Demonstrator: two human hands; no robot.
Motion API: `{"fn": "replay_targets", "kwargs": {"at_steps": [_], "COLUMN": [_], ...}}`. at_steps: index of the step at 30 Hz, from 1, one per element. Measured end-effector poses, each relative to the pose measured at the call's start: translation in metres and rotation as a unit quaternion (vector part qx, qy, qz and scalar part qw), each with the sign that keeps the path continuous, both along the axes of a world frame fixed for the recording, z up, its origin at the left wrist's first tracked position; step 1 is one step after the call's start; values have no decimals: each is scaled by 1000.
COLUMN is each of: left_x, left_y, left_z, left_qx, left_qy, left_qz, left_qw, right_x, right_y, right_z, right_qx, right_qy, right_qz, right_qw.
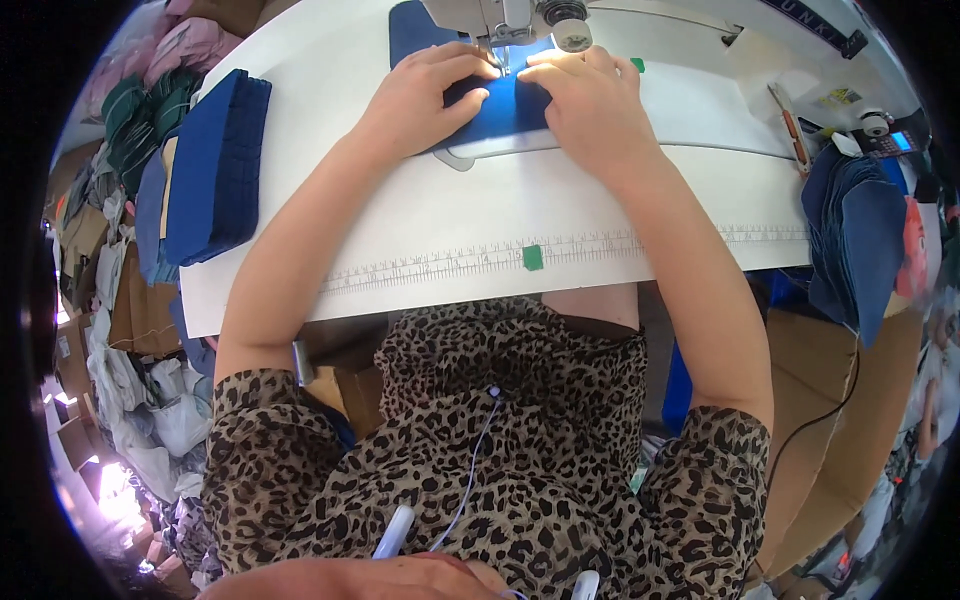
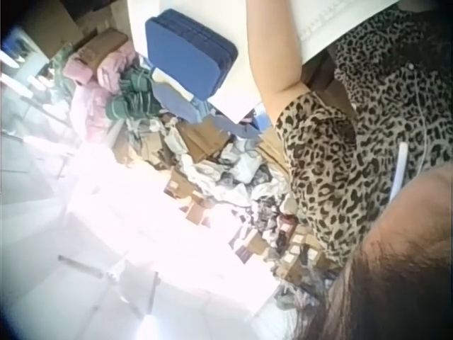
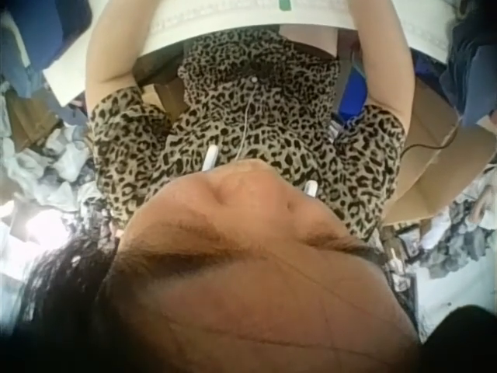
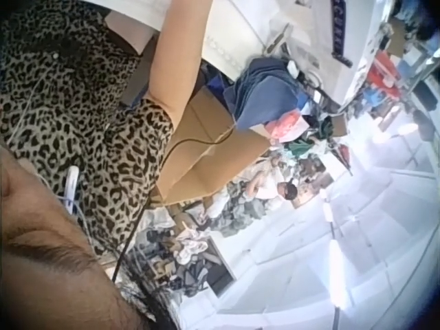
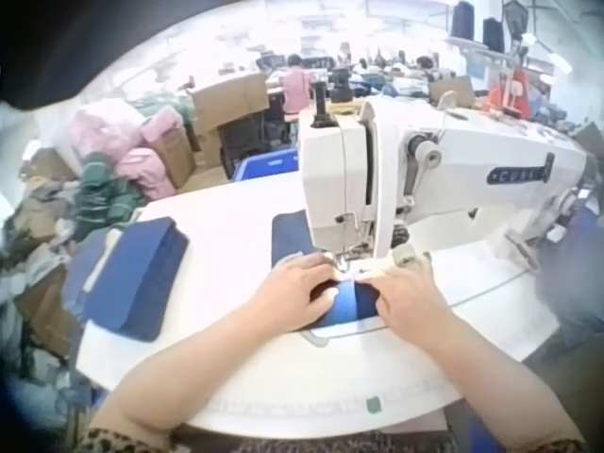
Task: Sewing blue fabric pieces together using an industrial sewing machine.
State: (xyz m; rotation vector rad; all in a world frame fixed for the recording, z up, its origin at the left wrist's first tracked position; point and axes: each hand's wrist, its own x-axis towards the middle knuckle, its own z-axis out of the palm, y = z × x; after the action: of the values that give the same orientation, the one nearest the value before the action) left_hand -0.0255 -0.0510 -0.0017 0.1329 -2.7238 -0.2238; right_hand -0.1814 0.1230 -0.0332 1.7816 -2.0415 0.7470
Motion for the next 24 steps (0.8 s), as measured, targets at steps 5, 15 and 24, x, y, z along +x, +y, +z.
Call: {"fn": "replay_targets", "kwargs": {"at_steps": [5, 15, 24], "left_x": [-3, 35, 121], "left_y": [-5, 17, 75], "left_z": [-5, 23, 46], "left_qx": [30, 56, 42], "left_qy": [44, -75, -133], "left_qz": [1, 59, -5], "left_qw": [999, 994, 990], "right_x": [-1, -10, 15], "right_y": [-1, 6, 6], "right_z": [0, 15, 28], "right_qx": [-22, -34, 10], "right_qy": [1, -133, -186], "right_qz": [7, 9, 192], "right_qw": [1000, 991, 964]}}
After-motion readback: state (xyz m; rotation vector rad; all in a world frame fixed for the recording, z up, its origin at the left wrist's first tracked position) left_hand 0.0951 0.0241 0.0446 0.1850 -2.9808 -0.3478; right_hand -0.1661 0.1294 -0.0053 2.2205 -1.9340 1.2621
